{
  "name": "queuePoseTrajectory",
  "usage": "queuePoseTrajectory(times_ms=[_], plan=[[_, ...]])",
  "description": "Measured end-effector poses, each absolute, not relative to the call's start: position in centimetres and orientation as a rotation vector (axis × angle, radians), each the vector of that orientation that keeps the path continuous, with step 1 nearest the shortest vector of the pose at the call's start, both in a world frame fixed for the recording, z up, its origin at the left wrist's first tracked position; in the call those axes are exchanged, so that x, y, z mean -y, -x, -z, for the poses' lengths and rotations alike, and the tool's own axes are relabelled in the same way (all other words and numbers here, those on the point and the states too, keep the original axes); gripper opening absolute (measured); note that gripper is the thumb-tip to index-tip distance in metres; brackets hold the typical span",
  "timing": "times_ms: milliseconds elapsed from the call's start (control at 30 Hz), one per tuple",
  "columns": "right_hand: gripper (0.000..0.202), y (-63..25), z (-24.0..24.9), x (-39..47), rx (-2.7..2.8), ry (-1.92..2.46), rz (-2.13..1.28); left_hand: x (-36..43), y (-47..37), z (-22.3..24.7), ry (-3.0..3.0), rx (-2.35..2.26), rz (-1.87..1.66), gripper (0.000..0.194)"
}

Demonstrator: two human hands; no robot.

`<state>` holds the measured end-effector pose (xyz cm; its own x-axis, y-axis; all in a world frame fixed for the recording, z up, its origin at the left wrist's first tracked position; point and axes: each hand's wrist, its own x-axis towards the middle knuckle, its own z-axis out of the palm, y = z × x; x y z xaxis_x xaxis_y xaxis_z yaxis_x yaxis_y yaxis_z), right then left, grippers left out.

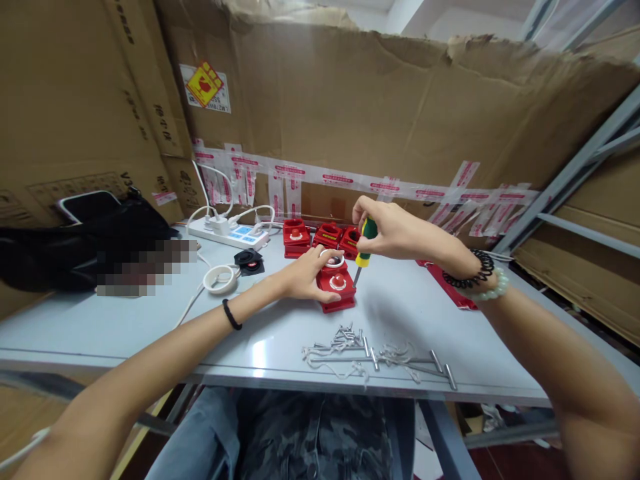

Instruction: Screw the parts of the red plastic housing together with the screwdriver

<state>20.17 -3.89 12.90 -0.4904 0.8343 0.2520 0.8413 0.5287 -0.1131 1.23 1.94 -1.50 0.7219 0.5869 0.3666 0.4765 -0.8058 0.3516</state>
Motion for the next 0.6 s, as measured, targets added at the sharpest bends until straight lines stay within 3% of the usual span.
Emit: queuePoseTrajectory(times_ms=[233,400,600], plan=[[0.010,-20.22,-12.59,3.74,2.362,1.503,0.231,-1.86,-1.20,1.45,-2.699,-0.848,-0.672,0.087],[0.029,-20.48,-12.91,3.94,2.443,1.437,0.047,-1.98,-1.24,1.48,-2.705,-0.828,-0.688,0.087],[0.016,-20.34,-12.30,3.73,2.386,1.415,0.188,-1.98,-1.24,1.47,-2.696,-0.837,-0.685,0.089]])
